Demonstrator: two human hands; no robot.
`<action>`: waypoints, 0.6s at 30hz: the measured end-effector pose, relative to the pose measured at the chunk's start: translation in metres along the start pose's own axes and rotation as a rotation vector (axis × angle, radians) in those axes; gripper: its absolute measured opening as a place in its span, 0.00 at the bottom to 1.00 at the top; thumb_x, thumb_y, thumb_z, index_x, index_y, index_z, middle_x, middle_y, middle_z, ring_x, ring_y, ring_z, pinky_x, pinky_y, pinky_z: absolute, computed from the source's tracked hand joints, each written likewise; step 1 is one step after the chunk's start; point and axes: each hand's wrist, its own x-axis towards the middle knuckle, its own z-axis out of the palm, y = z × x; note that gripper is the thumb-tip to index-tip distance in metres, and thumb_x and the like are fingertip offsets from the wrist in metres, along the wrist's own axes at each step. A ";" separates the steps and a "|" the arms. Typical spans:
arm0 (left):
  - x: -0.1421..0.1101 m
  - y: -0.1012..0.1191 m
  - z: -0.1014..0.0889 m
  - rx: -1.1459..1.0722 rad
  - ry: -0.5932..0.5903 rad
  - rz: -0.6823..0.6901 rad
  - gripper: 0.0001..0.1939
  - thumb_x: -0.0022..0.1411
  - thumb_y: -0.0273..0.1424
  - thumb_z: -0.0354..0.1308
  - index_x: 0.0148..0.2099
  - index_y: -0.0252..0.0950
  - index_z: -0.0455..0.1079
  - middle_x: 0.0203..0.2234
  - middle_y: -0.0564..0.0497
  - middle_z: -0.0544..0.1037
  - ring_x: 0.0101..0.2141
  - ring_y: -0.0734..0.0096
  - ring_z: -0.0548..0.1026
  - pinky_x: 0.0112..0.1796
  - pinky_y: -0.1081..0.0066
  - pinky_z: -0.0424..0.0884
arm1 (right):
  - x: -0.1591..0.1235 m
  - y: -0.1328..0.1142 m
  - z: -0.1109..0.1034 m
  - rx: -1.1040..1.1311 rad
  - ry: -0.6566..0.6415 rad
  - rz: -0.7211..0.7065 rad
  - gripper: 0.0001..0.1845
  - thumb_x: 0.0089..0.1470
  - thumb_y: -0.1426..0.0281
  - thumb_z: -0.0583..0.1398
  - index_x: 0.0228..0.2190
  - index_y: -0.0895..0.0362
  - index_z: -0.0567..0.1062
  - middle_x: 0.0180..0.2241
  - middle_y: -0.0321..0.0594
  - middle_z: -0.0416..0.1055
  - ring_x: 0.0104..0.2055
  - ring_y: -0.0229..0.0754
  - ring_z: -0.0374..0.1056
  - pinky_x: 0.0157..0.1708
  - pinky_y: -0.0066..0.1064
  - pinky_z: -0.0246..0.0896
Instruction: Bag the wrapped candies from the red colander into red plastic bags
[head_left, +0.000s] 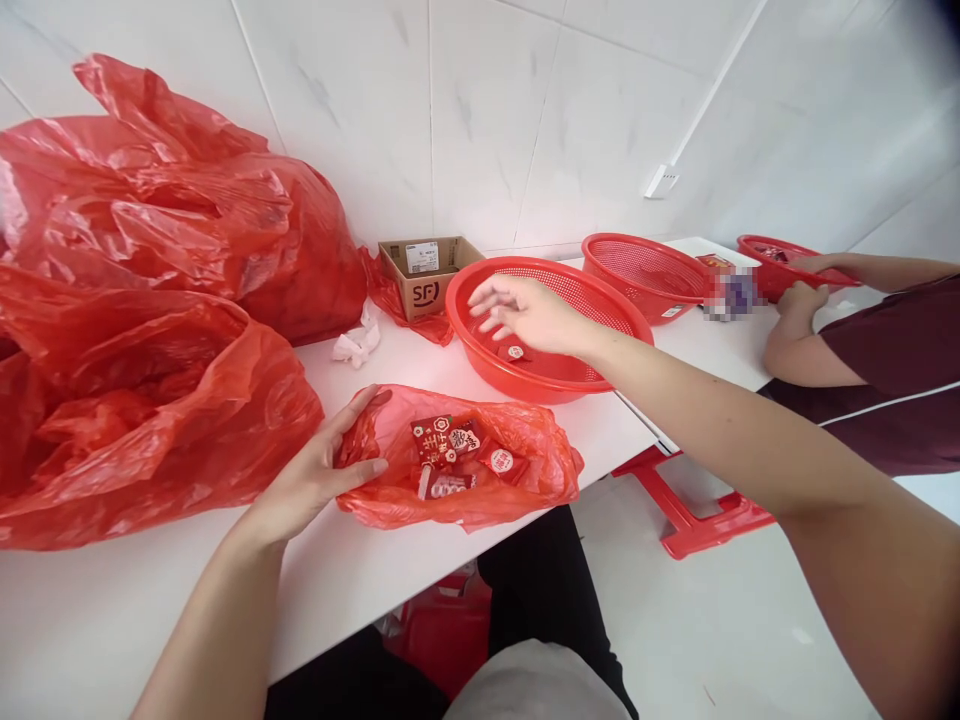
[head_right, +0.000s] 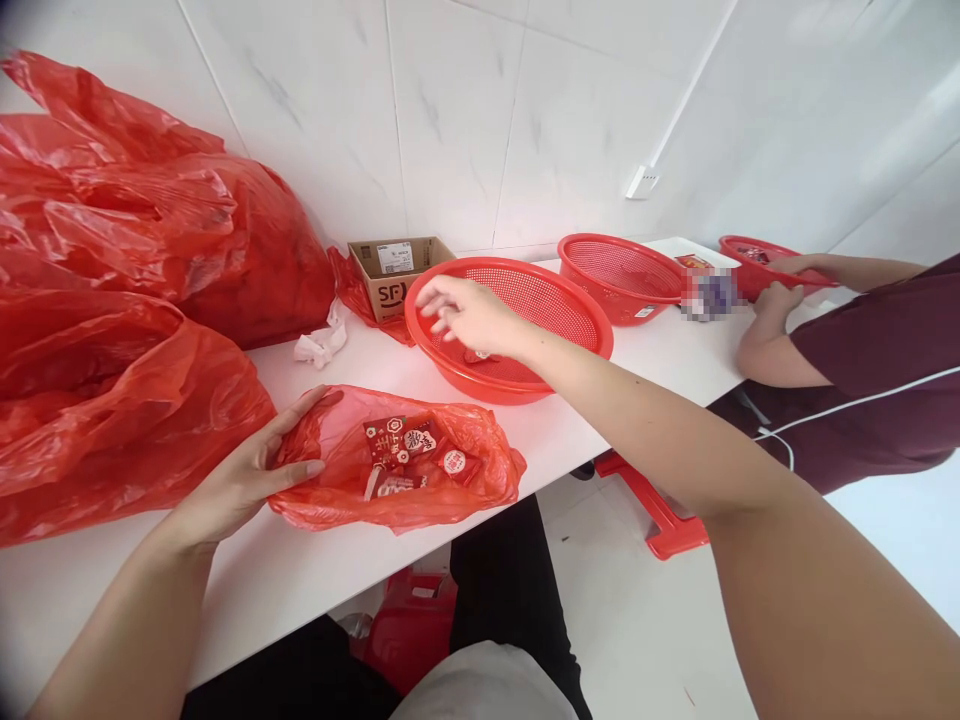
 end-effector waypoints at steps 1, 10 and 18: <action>0.000 0.000 0.000 0.000 -0.002 0.005 0.45 0.57 0.43 0.66 0.72 0.49 0.50 0.72 0.53 0.49 0.69 0.54 0.49 0.66 0.58 0.49 | 0.007 0.011 -0.005 -0.158 0.022 0.035 0.19 0.60 0.80 0.52 0.50 0.54 0.70 0.54 0.46 0.71 0.52 0.45 0.71 0.51 0.41 0.69; 0.002 0.000 -0.001 0.011 -0.045 0.010 0.44 0.57 0.41 0.66 0.71 0.51 0.51 0.72 0.56 0.47 0.70 0.56 0.45 0.66 0.61 0.49 | 0.009 0.054 -0.003 -0.544 -0.399 0.361 0.07 0.50 0.75 0.63 0.34 0.54 0.77 0.42 0.47 0.75 0.49 0.58 0.70 0.50 0.49 0.66; 0.001 -0.001 -0.001 0.015 -0.037 0.004 0.44 0.58 0.42 0.65 0.72 0.50 0.49 0.72 0.54 0.48 0.69 0.54 0.50 0.64 0.60 0.54 | 0.010 0.034 -0.033 0.086 -0.315 0.209 0.07 0.56 0.70 0.63 0.36 0.57 0.70 0.43 0.46 0.78 0.38 0.40 0.76 0.38 0.31 0.74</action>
